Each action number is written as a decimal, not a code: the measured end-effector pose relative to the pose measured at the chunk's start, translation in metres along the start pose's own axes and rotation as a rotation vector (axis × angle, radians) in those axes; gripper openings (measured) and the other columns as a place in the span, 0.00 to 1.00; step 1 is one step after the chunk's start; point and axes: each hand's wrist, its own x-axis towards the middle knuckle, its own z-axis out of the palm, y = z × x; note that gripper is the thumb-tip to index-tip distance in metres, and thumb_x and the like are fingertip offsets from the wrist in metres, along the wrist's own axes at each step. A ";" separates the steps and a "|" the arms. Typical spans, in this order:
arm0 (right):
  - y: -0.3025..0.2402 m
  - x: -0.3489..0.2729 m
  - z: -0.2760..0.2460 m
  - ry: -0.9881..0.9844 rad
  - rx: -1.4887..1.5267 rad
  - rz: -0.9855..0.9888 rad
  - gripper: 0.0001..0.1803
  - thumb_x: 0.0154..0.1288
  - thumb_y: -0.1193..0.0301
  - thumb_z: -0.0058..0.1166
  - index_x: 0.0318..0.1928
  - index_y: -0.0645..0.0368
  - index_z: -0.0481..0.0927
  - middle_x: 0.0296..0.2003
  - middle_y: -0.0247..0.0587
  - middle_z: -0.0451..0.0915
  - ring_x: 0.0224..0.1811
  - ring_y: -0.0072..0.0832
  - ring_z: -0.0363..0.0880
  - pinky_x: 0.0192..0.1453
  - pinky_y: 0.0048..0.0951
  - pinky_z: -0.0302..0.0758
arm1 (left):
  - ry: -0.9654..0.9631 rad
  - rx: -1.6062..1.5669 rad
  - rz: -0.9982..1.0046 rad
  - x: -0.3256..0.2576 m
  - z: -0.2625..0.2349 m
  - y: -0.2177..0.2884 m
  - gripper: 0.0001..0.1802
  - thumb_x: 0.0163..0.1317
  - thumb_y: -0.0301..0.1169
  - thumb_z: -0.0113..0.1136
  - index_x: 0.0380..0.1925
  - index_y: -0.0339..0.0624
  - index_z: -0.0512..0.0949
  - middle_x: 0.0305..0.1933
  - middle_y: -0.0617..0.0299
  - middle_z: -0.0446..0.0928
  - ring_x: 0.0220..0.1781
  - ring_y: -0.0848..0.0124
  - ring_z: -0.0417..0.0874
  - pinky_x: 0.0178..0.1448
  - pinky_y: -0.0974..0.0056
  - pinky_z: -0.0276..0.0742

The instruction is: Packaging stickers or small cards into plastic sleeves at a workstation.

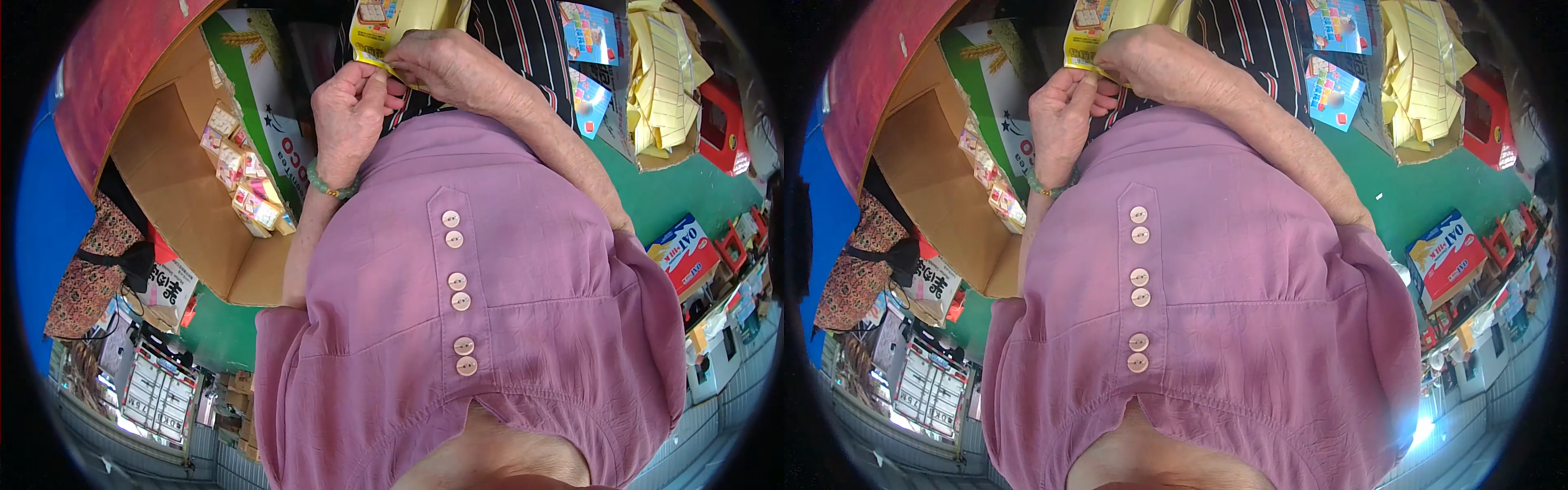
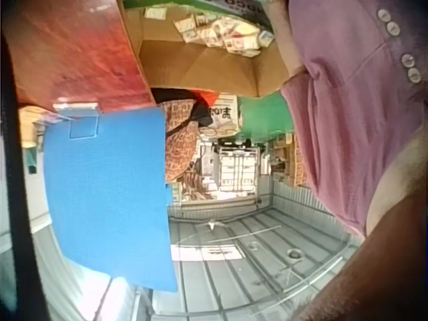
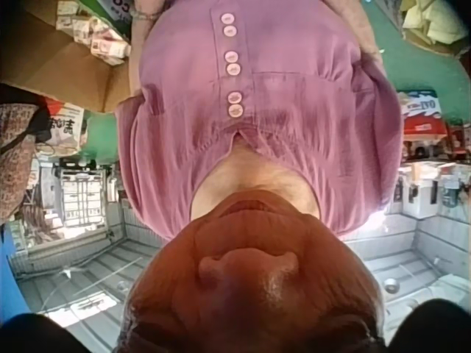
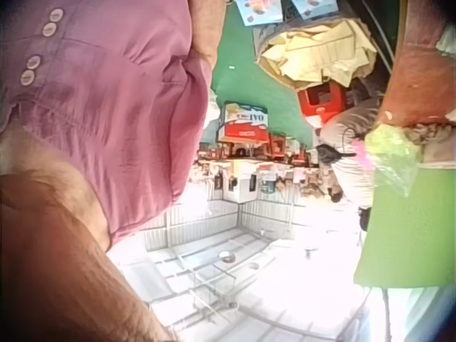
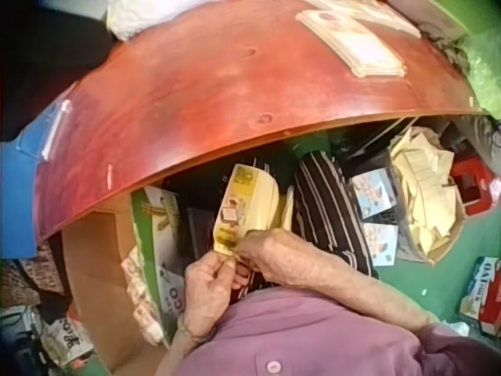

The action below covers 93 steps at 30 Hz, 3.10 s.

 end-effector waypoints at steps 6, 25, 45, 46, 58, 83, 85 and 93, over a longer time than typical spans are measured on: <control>0.000 0.000 0.005 0.024 -0.096 -0.028 0.13 0.52 0.80 0.55 0.41 0.62 0.76 0.36 0.47 0.79 0.38 0.43 0.81 0.42 0.35 0.79 | -0.007 0.012 0.012 0.001 -0.001 0.000 0.10 0.67 0.28 0.51 0.36 0.32 0.77 0.31 0.58 0.82 0.28 0.76 0.81 0.33 0.74 0.74; -0.001 0.004 -0.003 0.007 0.039 0.086 0.11 0.63 0.72 0.51 0.43 0.65 0.78 0.33 0.49 0.81 0.35 0.41 0.82 0.39 0.35 0.79 | -0.042 -0.122 -0.007 0.005 -0.007 0.000 0.10 0.65 0.30 0.54 0.37 0.32 0.77 0.29 0.58 0.81 0.24 0.78 0.80 0.29 0.75 0.75; 0.005 0.002 -0.007 0.042 0.324 0.102 0.13 0.65 0.68 0.54 0.45 0.65 0.78 0.29 0.40 0.81 0.32 0.24 0.80 0.39 0.26 0.78 | 0.024 -0.157 -0.004 0.013 -0.006 -0.009 0.08 0.64 0.29 0.55 0.35 0.35 0.78 0.26 0.61 0.81 0.22 0.80 0.79 0.25 0.77 0.73; 0.001 0.002 -0.008 0.035 0.357 0.118 0.13 0.62 0.68 0.58 0.44 0.65 0.78 0.29 0.40 0.81 0.32 0.24 0.80 0.39 0.26 0.78 | 0.024 -0.163 -0.011 0.012 -0.006 -0.009 0.08 0.64 0.29 0.55 0.35 0.35 0.79 0.26 0.62 0.81 0.22 0.80 0.80 0.25 0.77 0.73; 0.004 0.000 0.001 0.171 0.128 -0.067 0.09 0.58 0.70 0.61 0.36 0.61 0.81 0.31 0.42 0.82 0.34 0.36 0.83 0.38 0.30 0.79 | -0.140 -0.171 -0.081 0.015 -0.019 -0.011 0.12 0.65 0.32 0.56 0.41 0.34 0.78 0.30 0.58 0.81 0.26 0.77 0.80 0.30 0.76 0.73; 0.042 -0.138 -0.145 1.119 0.726 0.212 0.05 0.64 0.76 0.56 0.39 0.64 0.80 0.30 0.37 0.80 0.30 0.21 0.77 0.38 0.21 0.73 | 0.114 0.122 -0.065 0.028 -0.017 -0.009 0.11 0.55 0.31 0.55 0.28 0.33 0.81 0.16 0.60 0.77 0.13 0.77 0.74 0.21 0.71 0.69; 0.046 -0.154 -0.156 1.232 0.765 0.152 0.06 0.65 0.76 0.54 0.40 0.66 0.79 0.30 0.38 0.79 0.31 0.23 0.77 0.38 0.21 0.73 | 0.114 0.127 -0.063 0.030 -0.020 -0.008 0.12 0.55 0.32 0.55 0.28 0.33 0.81 0.16 0.60 0.77 0.14 0.77 0.74 0.21 0.71 0.69; 0.033 -0.178 -0.171 1.279 0.726 0.073 0.03 0.66 0.77 0.53 0.38 0.65 0.77 0.30 0.39 0.78 0.30 0.24 0.76 0.37 0.21 0.73 | 0.100 0.170 -0.034 0.038 -0.008 -0.005 0.12 0.54 0.33 0.55 0.27 0.34 0.81 0.15 0.61 0.77 0.15 0.77 0.76 0.22 0.70 0.71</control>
